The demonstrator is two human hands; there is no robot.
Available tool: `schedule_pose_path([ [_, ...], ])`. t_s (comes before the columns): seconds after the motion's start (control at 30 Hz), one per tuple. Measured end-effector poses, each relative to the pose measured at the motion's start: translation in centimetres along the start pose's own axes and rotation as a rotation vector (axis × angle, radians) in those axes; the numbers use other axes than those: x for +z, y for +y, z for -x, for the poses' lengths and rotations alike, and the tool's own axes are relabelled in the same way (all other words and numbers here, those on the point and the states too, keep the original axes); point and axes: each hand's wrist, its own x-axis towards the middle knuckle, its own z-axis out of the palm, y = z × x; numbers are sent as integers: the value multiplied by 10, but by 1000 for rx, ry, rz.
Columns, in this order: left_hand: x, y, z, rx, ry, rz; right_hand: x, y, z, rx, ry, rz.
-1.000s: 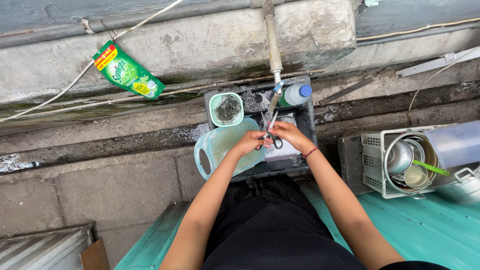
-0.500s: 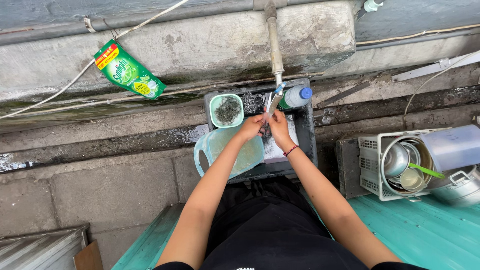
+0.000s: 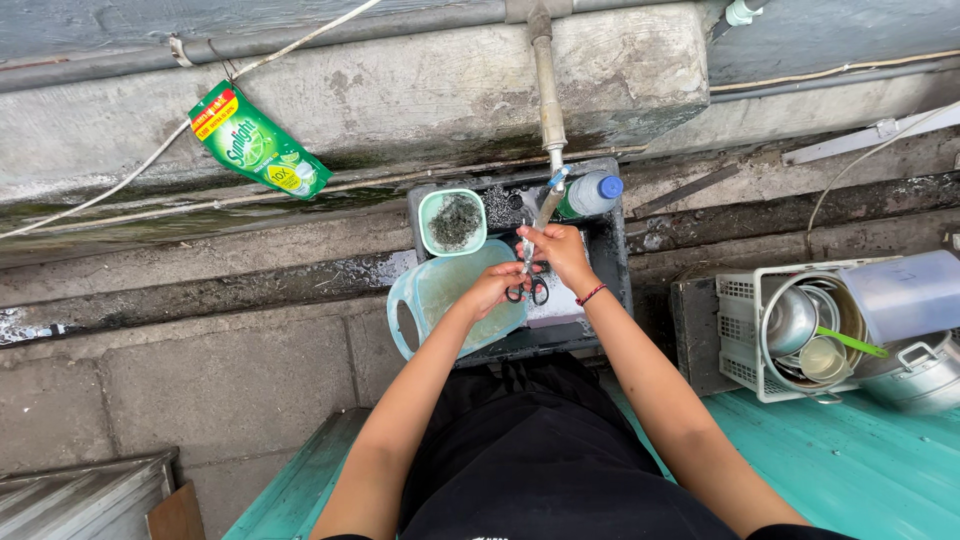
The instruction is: The person scrubs a light blue plastic cutting board with a soapy sponge and rinses it under a running tap. They then wash a metal lid, a small plastic cup, and a metal strainer, rinsing each item thoroughly. Finally, they wash a pair of scissors and the cutting board again before placing the items in a white plastic basket.
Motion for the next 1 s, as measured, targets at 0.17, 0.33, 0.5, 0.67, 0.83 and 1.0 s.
schedule_pose_path([
  [0.17, -1, -3, -3, 88, 101, -159, 0, 6, -8, -74, -20, -31],
  [0.33, 0, 14, -11, -48, 231, 52, -10, 4, -4, -77, 92, -87],
  [0.5, -17, 6, -41, 71, 87, 358, -22, 18, -1, -238, 90, -155],
  [0.67, -12, -1, -69, 150, 83, 574, -31, 44, -5, -339, 150, 564],
  [0.83, -5, 0, -73, 205, 181, 764, -31, 60, -17, -73, 75, -99],
  [1.0, -7, 7, -62, 182, 371, 267, -35, 58, -20, -86, -80, -339],
])
